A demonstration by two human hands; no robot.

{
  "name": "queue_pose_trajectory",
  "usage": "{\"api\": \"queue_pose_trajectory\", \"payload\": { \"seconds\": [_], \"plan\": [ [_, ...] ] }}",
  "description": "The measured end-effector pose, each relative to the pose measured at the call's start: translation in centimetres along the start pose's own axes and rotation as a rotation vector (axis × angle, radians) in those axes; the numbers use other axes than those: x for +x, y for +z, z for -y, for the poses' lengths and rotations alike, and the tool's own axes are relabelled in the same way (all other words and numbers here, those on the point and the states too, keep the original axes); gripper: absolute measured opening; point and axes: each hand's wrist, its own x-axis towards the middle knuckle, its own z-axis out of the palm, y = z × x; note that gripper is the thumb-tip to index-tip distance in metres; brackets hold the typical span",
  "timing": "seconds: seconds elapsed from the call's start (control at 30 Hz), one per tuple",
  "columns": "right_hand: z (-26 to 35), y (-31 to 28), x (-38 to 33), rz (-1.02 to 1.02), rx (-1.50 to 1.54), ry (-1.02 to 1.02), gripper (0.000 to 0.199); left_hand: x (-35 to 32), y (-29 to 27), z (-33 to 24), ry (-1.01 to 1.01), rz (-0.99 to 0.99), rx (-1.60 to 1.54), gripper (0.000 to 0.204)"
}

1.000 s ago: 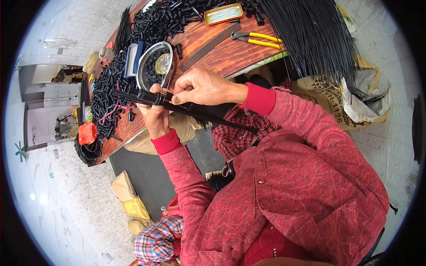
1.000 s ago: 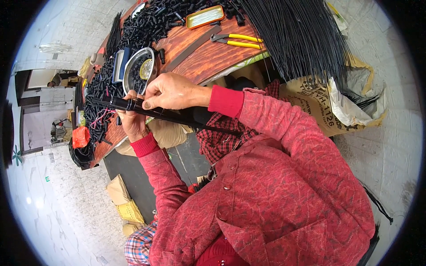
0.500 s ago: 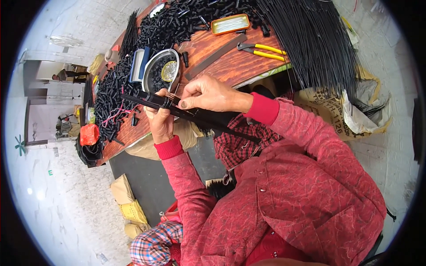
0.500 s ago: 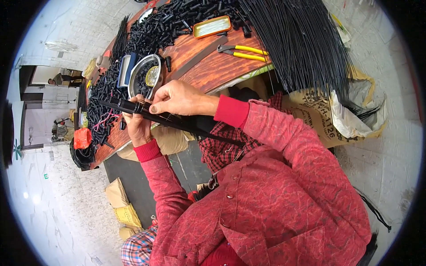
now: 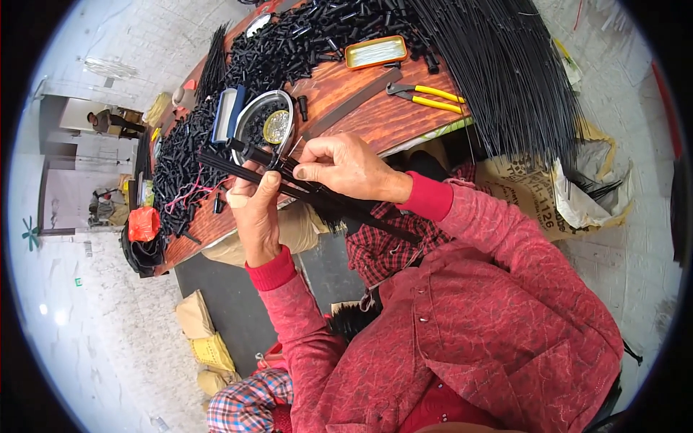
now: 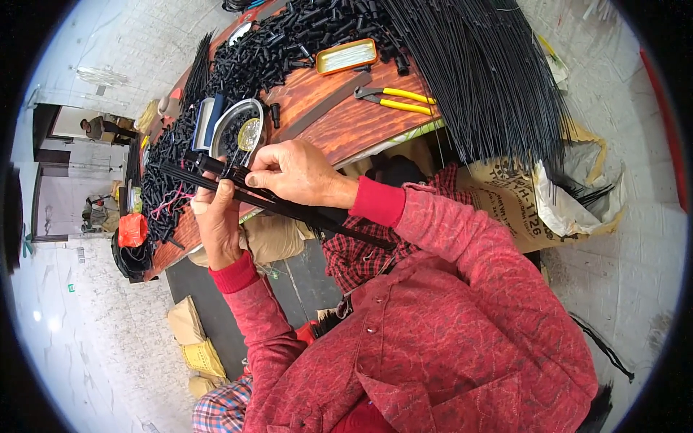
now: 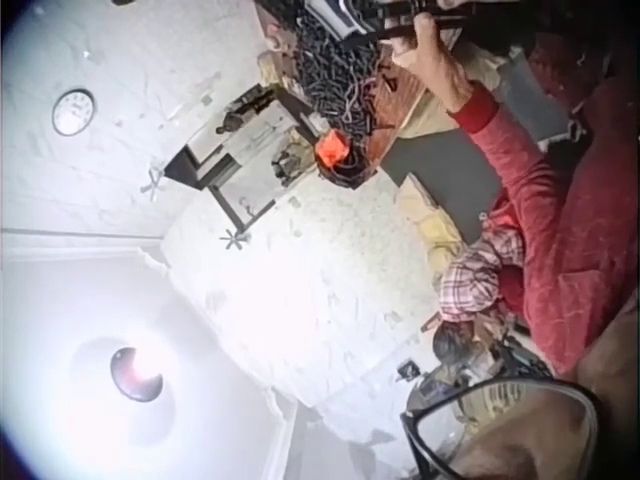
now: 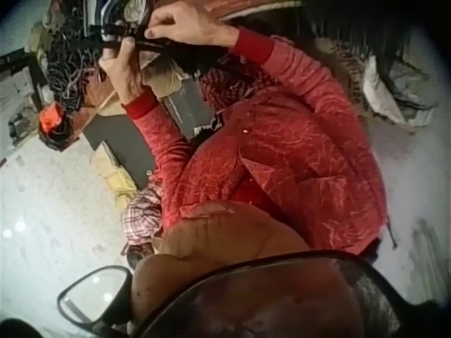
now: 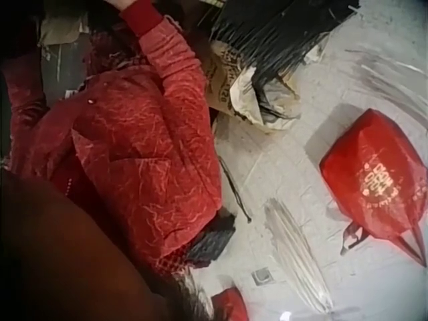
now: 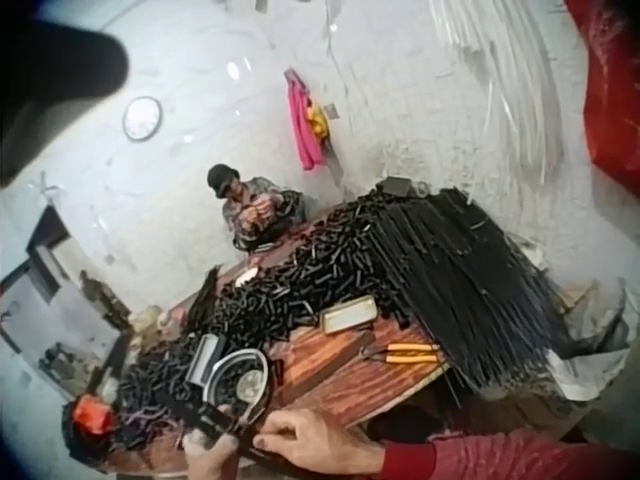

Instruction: Trimming and bundling black electrical wires at a factory workbench.

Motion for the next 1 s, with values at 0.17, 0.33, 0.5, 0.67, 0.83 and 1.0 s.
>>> {"api": "queue_pose_trajectory", "payload": {
  "seconds": [0.17, 0.33, 0.5, 0.67, 0.83, 1.0],
  "plan": [
    [0.3, -0.1, -0.1, 0.002, -0.043, 0.0, 0.018, -0.2, -0.6, -1.2, -0.022, 0.006, 0.198, 0.043],
    [0.7, -0.3, -0.4, 0.011, -0.03, -0.002, 0.02, -0.5, -0.6, -0.5, 0.049, 0.001, 0.134, 0.041],
    [0.6, -0.7, -0.2, 0.077, -0.021, -0.002, 0.023, 0.5, -2.6, 0.6, 0.011, 0.094, 0.008, 0.041],
    [-0.1, -0.8, 0.0, 0.166, 0.038, 0.051, 0.025, 0.8, -3.3, 1.5, 0.062, 0.168, -0.089, 0.043],
    [-0.8, -0.6, 0.4, 0.26, 0.223, 0.188, 0.024, 1.2, -4.3, 2.1, 0.078, 0.215, -0.102, 0.048],
    [0.1, -0.5, -0.2, 0.23, 0.07, 0.129, 0.022, 1.0, -4.2, 1.7, 0.051, 0.213, -0.078, 0.049]
  ]
}}
